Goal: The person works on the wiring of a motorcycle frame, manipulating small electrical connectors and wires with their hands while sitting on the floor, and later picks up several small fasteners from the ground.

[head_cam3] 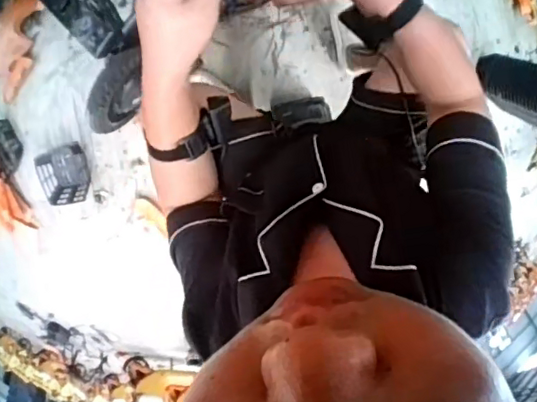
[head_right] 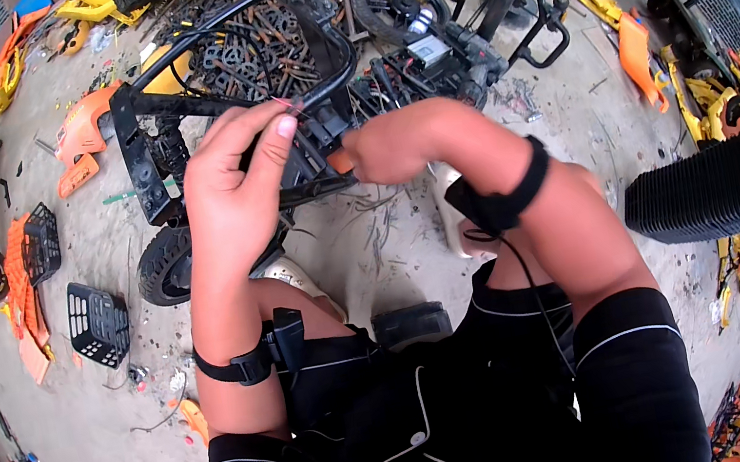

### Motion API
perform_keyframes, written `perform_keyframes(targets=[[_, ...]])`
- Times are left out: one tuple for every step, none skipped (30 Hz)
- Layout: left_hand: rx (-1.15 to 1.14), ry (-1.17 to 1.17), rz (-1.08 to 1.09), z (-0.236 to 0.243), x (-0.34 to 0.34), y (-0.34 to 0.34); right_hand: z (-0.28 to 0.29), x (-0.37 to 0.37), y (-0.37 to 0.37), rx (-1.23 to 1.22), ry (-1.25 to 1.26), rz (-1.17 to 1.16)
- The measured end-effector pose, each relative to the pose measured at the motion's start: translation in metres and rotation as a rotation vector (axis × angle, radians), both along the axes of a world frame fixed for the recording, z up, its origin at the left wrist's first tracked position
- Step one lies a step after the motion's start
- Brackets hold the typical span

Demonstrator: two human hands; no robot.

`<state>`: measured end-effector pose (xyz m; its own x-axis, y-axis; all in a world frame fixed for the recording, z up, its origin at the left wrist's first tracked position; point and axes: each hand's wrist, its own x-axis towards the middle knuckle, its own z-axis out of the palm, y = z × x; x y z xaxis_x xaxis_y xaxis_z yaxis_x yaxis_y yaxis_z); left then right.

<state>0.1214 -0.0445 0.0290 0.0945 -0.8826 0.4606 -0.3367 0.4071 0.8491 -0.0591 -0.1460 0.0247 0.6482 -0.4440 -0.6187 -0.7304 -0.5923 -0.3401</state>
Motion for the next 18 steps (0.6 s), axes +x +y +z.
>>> perform_keyframes(targets=[[-0.035, -0.03, 0.068, 0.006, 0.001, -0.001, 0.028, -0.004, 0.006, -0.065, -0.061, -0.062], [-0.034, -0.076, 0.093, 0.006, 0.005, -0.003, 0.05, -0.009, 0.012, -0.096, -0.165, -0.091], [-0.095, -0.136, 0.148, 0.002, 0.01, -0.003, 0.059, -0.011, 0.013, -0.115, -0.339, -0.12], [-0.107, -0.186, 0.189, 0.0, 0.01, -0.003, 0.065, -0.017, 0.014, -0.134, -0.507, -0.16], [-0.116, -0.234, 0.222, -0.003, 0.008, -0.004, 0.063, -0.025, 0.013, -0.157, -0.684, -0.168], [-0.129, -0.259, 0.248, -0.007, 0.006, -0.006, 0.064, -0.026, 0.012, -0.084, -0.77, -0.277], [-0.148, -0.332, 0.252, -0.008, 0.006, -0.007, 0.063, -0.027, 0.01, 0.005, -0.853, -0.391], [-0.166, -0.405, 0.255, -0.009, 0.006, -0.008, 0.058, -0.026, 0.002, -0.118, -0.944, -0.287], [-0.184, -0.478, 0.257, -0.009, 0.005, -0.01, 0.05, -0.024, -0.005, -0.243, -1.032, -0.182], [-0.167, -0.538, 0.282, -0.01, 0.004, -0.011, 0.044, -0.019, -0.012, -0.368, -1.115, -0.075], [-0.168, -0.574, 0.29, -0.009, 0.004, -0.014, 0.044, -0.015, -0.012, -0.397, -1.077, -0.084], [-0.169, -0.611, 0.295, -0.008, 0.005, -0.017, 0.042, -0.012, -0.016, -0.444, -1.064, -0.06], [-0.17, -0.637, 0.294, -0.007, 0.004, -0.019, 0.041, -0.011, -0.018, -0.493, -1.04, -0.04], [-0.149, -0.639, 0.311, -0.006, 0.001, -0.022, 0.039, -0.01, -0.02, -0.499, -1.041, -0.056], [-0.143, -0.645, 0.31, -0.008, 0.0, -0.024, 0.037, -0.009, -0.021, -0.505, -1.042, -0.074], [-0.136, -0.656, 0.322, -0.011, -0.001, -0.025, 0.035, -0.009, -0.022, -0.505, -1.05, -0.08], [-0.128, -0.666, 0.334, -0.013, -0.001, -0.026, 0.034, -0.009, -0.023, -0.483, -1.058, -0.079], [-0.147, -0.683, 0.342, -0.014, 0.0, -0.025, 0.032, -0.011, -0.024, -0.46, -1.066, -0.079]])
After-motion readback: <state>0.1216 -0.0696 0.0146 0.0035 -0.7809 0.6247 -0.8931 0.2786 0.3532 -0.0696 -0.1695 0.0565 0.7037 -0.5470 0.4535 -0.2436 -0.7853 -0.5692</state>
